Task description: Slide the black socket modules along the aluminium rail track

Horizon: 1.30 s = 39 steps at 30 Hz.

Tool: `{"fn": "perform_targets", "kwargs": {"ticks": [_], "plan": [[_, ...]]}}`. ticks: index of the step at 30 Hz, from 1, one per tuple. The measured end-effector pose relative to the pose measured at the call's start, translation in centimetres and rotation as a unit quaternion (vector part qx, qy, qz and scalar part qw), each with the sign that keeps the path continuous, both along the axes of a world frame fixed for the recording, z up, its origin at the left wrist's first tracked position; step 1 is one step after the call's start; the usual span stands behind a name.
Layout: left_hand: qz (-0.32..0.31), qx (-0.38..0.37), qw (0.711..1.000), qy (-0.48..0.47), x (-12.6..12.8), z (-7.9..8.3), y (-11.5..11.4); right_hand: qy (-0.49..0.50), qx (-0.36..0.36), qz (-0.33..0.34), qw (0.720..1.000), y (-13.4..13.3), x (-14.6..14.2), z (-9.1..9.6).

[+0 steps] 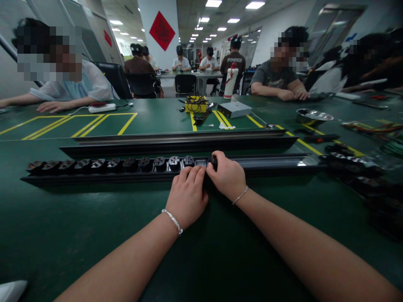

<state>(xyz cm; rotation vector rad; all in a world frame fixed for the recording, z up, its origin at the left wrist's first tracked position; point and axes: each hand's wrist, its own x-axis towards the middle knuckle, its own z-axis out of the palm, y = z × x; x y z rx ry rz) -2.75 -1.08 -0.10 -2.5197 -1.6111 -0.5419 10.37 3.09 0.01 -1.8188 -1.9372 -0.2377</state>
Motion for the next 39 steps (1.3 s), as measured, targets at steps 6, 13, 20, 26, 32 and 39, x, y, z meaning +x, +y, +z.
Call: {"fn": "perform_targets", "kwargs": {"ticks": [6, 13, 20, 26, 32, 39], "plan": [[-0.005, 0.004, 1.0, 0.0, 0.0, 0.0, 0.0, -0.002, 0.01, 0.003, 1.0, -0.01, 0.16, -0.14], [-0.007, 0.007, 1.0, -0.003, 0.02, -0.11, 0.04, -0.005, 0.026, 0.022, 0.999, -0.06, 0.47, -0.21], [-0.011, 0.008, 1.0, -0.007, -0.01, -0.1, 0.11, 0.003, 0.032, 0.02, 0.999, 0.0, 0.48, -0.24], [-0.01, 0.008, 1.0, -0.006, -0.08, -0.15, 0.16, 0.003, 0.022, 0.011, 1.0, 0.02, 0.41, -0.11], [-0.011, 0.005, 1.0, -0.008, -0.07, -0.14, 0.17, 0.008, 0.008, -0.002, 1.0, -0.01, 0.32, -0.04], [-0.013, 0.003, 1.0, -0.014, -0.06, -0.08, 0.22, 0.01, 0.009, -0.003, 1.0, 0.02, 0.3, -0.02]]}}
